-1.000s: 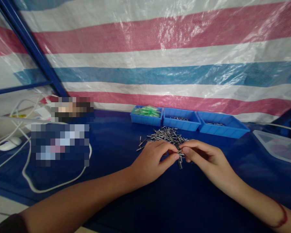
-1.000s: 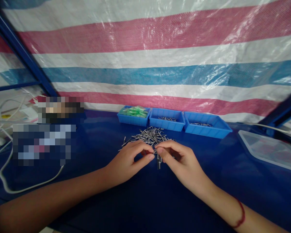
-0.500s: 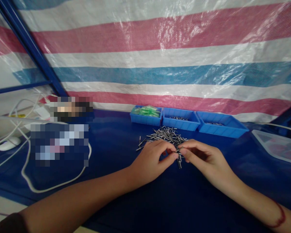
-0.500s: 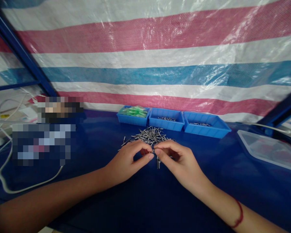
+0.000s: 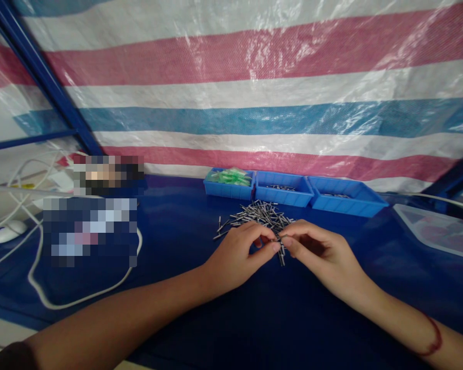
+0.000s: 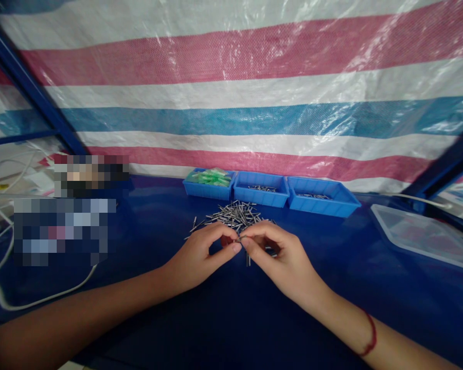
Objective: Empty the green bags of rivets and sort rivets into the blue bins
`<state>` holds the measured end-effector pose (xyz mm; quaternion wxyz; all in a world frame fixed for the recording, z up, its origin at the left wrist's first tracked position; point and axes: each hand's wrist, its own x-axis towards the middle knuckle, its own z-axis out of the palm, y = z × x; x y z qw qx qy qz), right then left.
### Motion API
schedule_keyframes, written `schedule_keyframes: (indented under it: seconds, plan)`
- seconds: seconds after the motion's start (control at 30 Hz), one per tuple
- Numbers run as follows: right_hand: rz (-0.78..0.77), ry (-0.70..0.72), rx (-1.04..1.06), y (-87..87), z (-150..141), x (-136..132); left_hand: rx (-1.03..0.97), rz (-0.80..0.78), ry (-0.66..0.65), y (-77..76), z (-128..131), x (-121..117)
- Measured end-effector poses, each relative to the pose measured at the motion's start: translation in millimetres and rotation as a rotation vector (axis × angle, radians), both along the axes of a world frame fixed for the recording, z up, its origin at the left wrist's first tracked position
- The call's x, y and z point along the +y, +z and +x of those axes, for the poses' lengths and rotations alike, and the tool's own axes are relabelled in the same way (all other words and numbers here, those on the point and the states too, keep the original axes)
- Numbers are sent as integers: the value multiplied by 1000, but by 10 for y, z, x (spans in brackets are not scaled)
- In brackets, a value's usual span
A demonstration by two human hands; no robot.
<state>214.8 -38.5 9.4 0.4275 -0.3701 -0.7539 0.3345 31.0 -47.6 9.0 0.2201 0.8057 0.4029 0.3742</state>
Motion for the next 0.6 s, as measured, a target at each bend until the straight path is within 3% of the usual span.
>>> schedule_keyframes:
  seconds: [0.23,0.6]
  plan:
    - [35,-16,6,6,-10,-1,-48,-20,12,-5,4,-5]
    - [33,-34,-48,-42,11,38,-144,87,90,-14,-12,-5]
